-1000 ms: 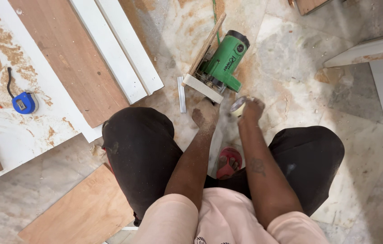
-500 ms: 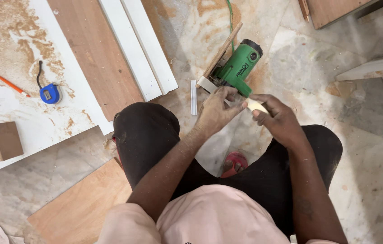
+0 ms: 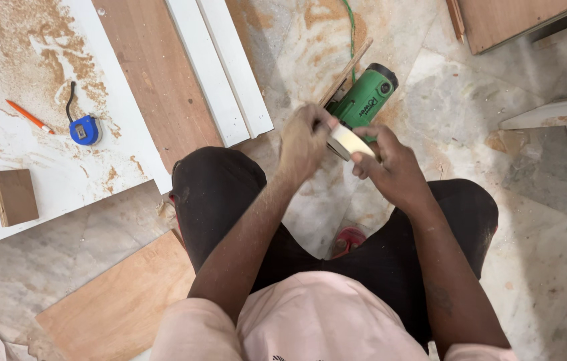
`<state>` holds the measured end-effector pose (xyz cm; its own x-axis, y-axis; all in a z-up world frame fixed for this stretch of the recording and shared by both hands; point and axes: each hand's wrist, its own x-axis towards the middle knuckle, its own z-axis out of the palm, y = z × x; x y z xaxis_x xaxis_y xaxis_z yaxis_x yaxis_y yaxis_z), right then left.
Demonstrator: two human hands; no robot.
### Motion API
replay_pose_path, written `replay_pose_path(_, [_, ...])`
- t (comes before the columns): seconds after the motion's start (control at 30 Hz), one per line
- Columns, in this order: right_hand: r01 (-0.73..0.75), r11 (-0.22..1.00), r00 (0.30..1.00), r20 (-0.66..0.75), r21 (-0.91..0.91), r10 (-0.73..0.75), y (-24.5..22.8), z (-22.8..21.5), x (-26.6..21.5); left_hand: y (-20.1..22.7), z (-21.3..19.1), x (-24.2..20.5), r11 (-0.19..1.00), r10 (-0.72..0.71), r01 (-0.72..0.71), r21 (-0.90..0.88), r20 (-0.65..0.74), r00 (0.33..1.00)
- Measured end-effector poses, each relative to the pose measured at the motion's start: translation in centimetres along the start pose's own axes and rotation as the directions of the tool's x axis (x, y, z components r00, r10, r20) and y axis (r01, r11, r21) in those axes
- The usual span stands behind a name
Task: The person uses a green circular saw to cut a long white wooden trim piece. They adjust the saw's guide, apply masking tape to the guide, and then proceed to cut the wood while sitting on the floor.
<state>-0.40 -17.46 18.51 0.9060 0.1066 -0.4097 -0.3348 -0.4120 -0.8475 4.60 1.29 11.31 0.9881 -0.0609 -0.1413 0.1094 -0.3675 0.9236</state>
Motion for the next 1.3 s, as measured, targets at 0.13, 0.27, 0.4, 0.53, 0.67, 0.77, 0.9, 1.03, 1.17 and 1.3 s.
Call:
replay_pose_path(0.13, [-0.012, 1.000, 0.996, -0.090, -0.016, 0.010, -0.9, -0.5, 0.6, -2.1, -2.9, 4.8, 0.987, -0.161, 0.155, -0.047, -0.160, 0.974])
replay_pose_path(0.27, [-0.066, 0.996, 0.991, -0.117, -0.054, 0.060, -1.5, -0.5, 0.3, -4.2, -2.6, 6.3, 0.937, -0.320, 0.323, -0.133, 0.039, 0.947])
replay_pose_path(0.4, [-0.060, 0.995, 0.991, -0.127, -0.078, 0.050, -1.9, -0.5, -0.2, -5.9, -1.0, 6.6, 0.889, -0.380, 0.392, -0.236, 0.097, 0.920])
replay_pose_path(0.53, [-0.043, 0.997, 0.992, -0.118, -0.063, 0.036, -1.9, -0.5, -0.1, -7.5, -0.3, 6.7, 0.876, -0.352, 0.368, -0.312, 0.107, 0.930])
replay_pose_path(0.67, [-0.070, 0.993, 0.989, -0.139, -0.090, 0.057, -2.2, -0.2, 0.0, -7.3, -0.3, 6.8, 0.849, -0.376, 0.412, -0.331, 0.169, 0.911])
replay_pose_path(0.77, [-0.075, 0.994, 0.988, -0.141, -0.077, 0.063, -2.0, -0.2, 0.0, -6.9, -0.3, 6.5, 0.881, -0.332, 0.366, -0.300, 0.160, 0.930])
replay_pose_path(0.9, [-0.063, 0.997, 0.988, -0.144, -0.034, 0.058, -1.6, -0.1, 0.2, -6.5, -0.4, 6.3, 0.934, -0.289, 0.312, -0.173, 0.145, 0.946])
replay_pose_path(1.03, [-0.071, 0.996, 0.987, -0.146, -0.048, 0.063, -1.2, -0.1, 0.2, -5.1, -1.0, 5.5, 0.952, -0.297, 0.290, -0.098, -0.058, 0.953])
replay_pose_path(1.17, [-0.069, 0.997, 0.988, -0.138, -0.038, 0.063, -1.0, -0.1, 0.2, -2.9, -2.5, 2.9, 0.992, -0.125, 0.123, -0.028, -0.103, 0.987])
replay_pose_path(1.3, [-0.096, 0.993, 0.987, -0.137, -0.075, 0.085, -0.5, -0.3, 0.3, -0.6, -2.7, 0.9, 0.975, -0.149, 0.115, 0.188, 0.175, 0.973])
